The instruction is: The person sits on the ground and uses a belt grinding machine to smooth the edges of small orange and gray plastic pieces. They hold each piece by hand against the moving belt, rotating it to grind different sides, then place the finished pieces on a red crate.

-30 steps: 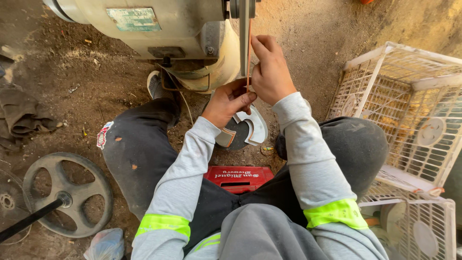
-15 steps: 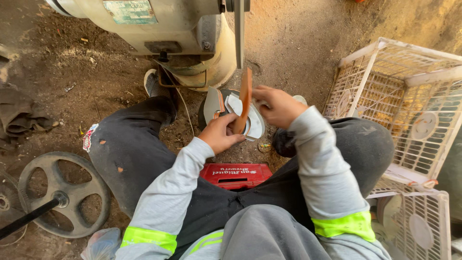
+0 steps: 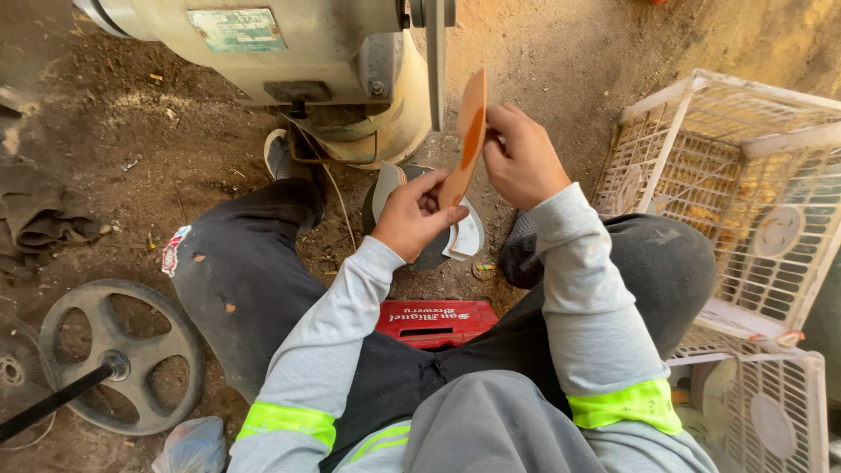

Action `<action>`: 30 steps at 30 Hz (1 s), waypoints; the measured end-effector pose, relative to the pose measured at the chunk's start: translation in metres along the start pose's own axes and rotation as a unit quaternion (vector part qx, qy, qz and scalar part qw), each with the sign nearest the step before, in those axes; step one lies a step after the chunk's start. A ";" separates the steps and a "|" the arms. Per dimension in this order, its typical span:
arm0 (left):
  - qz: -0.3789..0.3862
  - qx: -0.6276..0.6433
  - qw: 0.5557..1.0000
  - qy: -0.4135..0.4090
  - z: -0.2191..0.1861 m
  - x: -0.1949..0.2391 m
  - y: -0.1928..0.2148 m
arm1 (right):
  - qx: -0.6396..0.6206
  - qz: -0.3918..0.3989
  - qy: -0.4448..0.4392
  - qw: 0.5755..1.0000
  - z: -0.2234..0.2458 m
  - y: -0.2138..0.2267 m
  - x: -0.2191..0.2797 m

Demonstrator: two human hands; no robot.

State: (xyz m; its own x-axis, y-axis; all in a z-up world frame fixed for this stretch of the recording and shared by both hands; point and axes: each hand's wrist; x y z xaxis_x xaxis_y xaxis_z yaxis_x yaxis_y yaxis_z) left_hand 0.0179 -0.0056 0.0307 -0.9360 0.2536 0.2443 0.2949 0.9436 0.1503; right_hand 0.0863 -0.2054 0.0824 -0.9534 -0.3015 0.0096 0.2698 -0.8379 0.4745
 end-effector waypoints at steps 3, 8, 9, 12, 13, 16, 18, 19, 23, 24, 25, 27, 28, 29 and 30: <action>0.035 0.140 0.989 0.015 0.001 -0.018 0.010 | 0.010 -0.025 0.069 0.997 -0.001 -0.019 -0.018; 0.060 0.163 0.985 0.016 -0.002 -0.022 0.025 | 0.076 -0.052 0.111 0.990 -0.005 -0.038 -0.029; 0.068 0.145 0.987 0.023 -0.002 -0.017 0.027 | 0.086 -0.052 0.098 0.990 -0.004 -0.043 -0.026; 0.102 0.169 0.979 0.044 -0.002 -0.001 0.029 | 0.120 -0.054 0.071 0.989 0.002 -0.056 -0.008; 0.117 0.189 0.974 0.050 -0.002 0.002 0.031 | 0.132 -0.057 0.064 0.987 0.004 -0.059 -0.003; 0.122 0.209 0.969 0.056 0.004 0.022 0.036 | 0.078 -0.051 0.043 0.995 0.003 -0.067 0.021; 0.139 0.054 0.987 0.065 0.003 0.037 0.042 | 0.091 0.093 0.063 0.990 -0.004 -0.054 0.031; 0.145 -0.025 0.987 0.069 0.002 0.041 0.043 | 0.096 0.165 0.074 0.979 -0.008 -0.045 0.034; 0.026 -0.324 0.946 -0.020 -0.003 0.052 0.037 | 0.091 0.298 -0.035 0.950 -0.022 -0.016 0.043; 0.011 -0.322 0.946 -0.038 -0.006 0.051 0.034 | 0.110 0.303 -0.062 0.945 -0.023 -0.010 0.042; -0.005 -0.319 0.946 -0.056 -0.008 0.048 0.031 | 0.129 0.308 -0.089 0.938 -0.022 -0.004 0.041; -0.021 -0.322 0.943 -0.083 -0.012 0.048 0.028 | 0.132 0.282 -0.049 0.949 -0.017 0.002 0.039; -0.027 -0.324 0.941 -0.097 -0.015 0.047 0.026 | 0.133 0.267 -0.030 0.954 -0.014 0.006 0.037; -0.026 -0.317 0.942 -0.106 -0.017 0.045 0.025 | 0.104 0.263 -0.043 0.958 -0.012 0.008 0.035; -0.024 -0.309 0.944 -0.114 -0.020 0.043 0.023 | 0.076 0.259 -0.056 0.961 -0.010 0.011 0.033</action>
State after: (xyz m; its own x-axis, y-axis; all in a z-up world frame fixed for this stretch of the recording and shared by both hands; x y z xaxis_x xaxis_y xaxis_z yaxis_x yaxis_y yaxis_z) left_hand -0.0114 0.0227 0.0641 -0.9475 0.3191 0.0198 0.2402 0.6697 0.7027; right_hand 0.0591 -0.2295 0.0789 -0.7071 -0.6030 0.3694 0.6976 -0.5091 0.5042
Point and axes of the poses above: each hand's wrist, its own x-axis away from the middle knuckle, its own y-axis out of the back of the hand, z = x × y, and after that the axes turned 4 degrees about -x, right-handed
